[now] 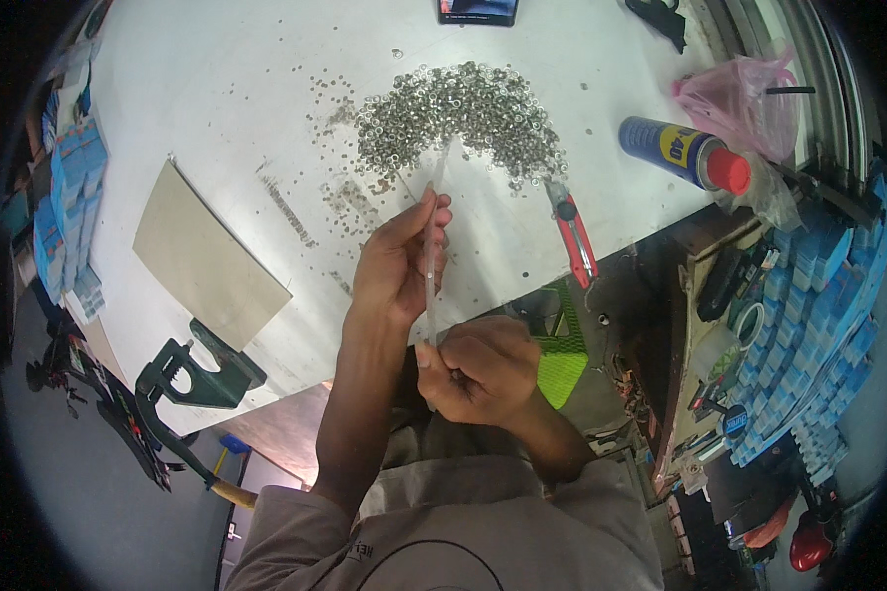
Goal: The person sorts small metal fasteners on a white table, using a utility knife to scrape and gather them into a pile. They then transfer the fasteners into a small plastic bag.
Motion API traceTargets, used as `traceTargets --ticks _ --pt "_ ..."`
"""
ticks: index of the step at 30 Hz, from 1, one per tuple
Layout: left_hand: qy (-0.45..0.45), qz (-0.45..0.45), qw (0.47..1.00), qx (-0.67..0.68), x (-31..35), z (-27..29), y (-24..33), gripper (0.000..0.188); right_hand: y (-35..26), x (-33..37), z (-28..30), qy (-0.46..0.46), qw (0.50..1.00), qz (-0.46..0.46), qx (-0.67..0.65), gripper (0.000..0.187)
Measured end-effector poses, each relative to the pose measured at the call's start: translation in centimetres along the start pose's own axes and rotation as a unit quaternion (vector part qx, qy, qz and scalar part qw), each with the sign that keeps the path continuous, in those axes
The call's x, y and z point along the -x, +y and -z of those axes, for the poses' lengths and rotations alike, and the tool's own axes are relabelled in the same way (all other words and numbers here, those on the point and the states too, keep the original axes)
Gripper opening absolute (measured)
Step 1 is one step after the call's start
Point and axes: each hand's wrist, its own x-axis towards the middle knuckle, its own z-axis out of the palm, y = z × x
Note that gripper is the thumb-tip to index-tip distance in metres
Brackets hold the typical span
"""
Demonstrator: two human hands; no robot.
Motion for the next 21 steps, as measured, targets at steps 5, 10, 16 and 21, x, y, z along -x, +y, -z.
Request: traceTargets --ticks 5,10,16,21 --pt "-0.009 0.002 1.000 0.004 0.6 0.0 0.7 0.024 -0.2 -0.5 -0.1 -0.004 1.000 0.017 -0.013 0.030" --pt "-0.028 0.008 0.999 0.042 2.3 1.3 1.2 0.026 -1.8 -0.4 -1.0 -0.028 0.998 0.020 -0.043 0.030" --pt "-0.003 0.014 1.000 -0.024 3.5 0.9 1.5 0.027 -3.1 -0.1 -2.0 -0.007 0.997 0.022 -0.068 0.030" --pt "-0.049 0.027 0.998 -0.012 5.1 0.3 1.5 0.027 -4.8 0.2 -2.4 -0.005 0.998 0.046 -0.042 0.030"
